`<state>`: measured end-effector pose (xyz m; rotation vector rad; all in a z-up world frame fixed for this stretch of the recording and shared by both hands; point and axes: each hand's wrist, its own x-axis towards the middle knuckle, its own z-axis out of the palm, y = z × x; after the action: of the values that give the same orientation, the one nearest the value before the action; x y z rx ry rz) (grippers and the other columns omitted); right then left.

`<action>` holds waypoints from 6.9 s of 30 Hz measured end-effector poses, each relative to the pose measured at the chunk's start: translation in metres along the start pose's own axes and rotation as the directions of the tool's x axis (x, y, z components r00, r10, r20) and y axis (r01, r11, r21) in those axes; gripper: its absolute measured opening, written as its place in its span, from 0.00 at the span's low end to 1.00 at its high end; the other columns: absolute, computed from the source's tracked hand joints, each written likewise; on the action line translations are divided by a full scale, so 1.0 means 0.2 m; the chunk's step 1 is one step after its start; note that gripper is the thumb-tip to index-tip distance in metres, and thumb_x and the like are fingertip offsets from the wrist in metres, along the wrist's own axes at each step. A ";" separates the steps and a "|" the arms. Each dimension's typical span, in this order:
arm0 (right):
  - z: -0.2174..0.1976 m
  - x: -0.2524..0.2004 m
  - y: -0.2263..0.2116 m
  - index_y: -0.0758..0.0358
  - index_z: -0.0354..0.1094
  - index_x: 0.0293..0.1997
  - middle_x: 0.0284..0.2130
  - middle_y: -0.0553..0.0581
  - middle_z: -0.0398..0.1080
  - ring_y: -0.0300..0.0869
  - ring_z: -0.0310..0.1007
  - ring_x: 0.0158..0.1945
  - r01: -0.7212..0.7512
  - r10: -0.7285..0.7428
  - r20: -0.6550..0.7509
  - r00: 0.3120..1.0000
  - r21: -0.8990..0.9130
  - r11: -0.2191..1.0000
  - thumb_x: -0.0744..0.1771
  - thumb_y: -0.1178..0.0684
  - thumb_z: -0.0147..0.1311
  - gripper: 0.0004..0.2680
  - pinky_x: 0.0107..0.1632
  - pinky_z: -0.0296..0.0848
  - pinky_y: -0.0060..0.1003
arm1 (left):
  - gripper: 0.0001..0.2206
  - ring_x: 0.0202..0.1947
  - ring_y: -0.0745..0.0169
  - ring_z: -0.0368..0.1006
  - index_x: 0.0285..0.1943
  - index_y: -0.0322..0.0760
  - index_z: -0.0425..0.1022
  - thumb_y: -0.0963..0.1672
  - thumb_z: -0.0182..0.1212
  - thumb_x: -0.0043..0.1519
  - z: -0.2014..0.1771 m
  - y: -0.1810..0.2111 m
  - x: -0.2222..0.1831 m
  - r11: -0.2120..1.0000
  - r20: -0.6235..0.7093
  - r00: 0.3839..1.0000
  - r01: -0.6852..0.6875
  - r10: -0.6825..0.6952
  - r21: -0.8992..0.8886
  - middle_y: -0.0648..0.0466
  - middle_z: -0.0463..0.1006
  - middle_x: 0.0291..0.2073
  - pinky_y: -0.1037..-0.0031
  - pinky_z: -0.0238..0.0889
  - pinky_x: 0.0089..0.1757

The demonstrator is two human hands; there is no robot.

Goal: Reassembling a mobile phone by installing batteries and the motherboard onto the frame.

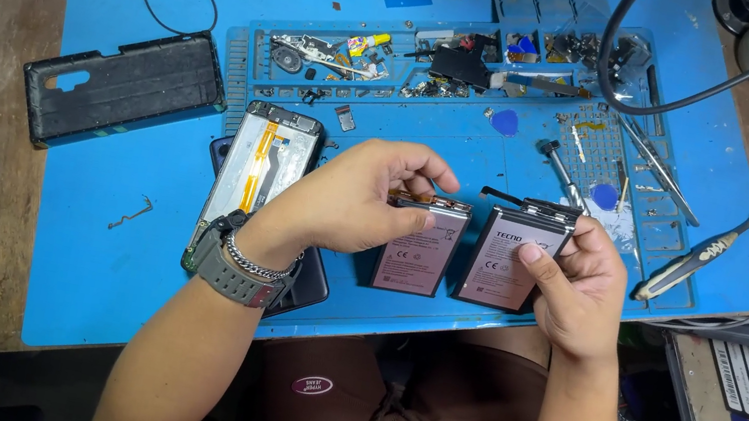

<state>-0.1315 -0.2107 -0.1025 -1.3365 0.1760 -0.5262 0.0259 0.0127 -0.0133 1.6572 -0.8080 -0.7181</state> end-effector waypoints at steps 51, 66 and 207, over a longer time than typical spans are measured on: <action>-0.05 -0.01 0.06 0.72 0.65 0.46 0.31 0.66 0.78 0.39 0.78 0.37 0.044 -0.044 0.027 0.999 0.000 0.999 0.63 0.66 0.62 0.11 0.45 0.78 0.35 | 0.07 0.18 0.70 0.63 0.31 0.32 0.83 0.39 0.59 0.59 0.00 0.05 -0.01 0.999 -0.123 0.992 0.041 -0.038 0.021 0.51 0.74 0.13 0.84 0.59 0.22; 0.13 0.04 -0.12 0.68 0.70 0.39 0.23 0.51 0.67 0.28 0.62 0.30 0.004 -0.007 -0.064 0.998 -0.047 0.999 0.65 0.63 0.58 0.03 0.37 0.63 0.22 | 0.09 0.19 0.74 0.60 0.29 0.33 0.83 0.39 0.56 0.56 0.00 0.09 -0.01 0.999 -0.134 0.990 0.040 -0.040 -0.007 0.55 0.71 0.12 0.85 0.55 0.22; 0.26 -0.05 -0.39 0.70 0.79 0.33 0.17 0.59 0.71 0.35 0.67 0.28 0.228 0.003 0.510 0.860 -0.390 0.892 0.65 0.63 0.59 0.03 0.30 0.72 0.36 | 0.02 0.17 0.70 0.73 0.31 0.40 0.82 0.40 0.64 0.53 0.07 0.04 -0.05 0.975 0.157 0.962 -0.219 0.224 -0.046 0.56 0.78 0.17 0.78 0.67 0.25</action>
<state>-0.1388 -0.1705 -0.0166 -1.8956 -0.2350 -0.2229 0.0077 0.0107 -0.0084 1.4678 -1.0753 -0.7079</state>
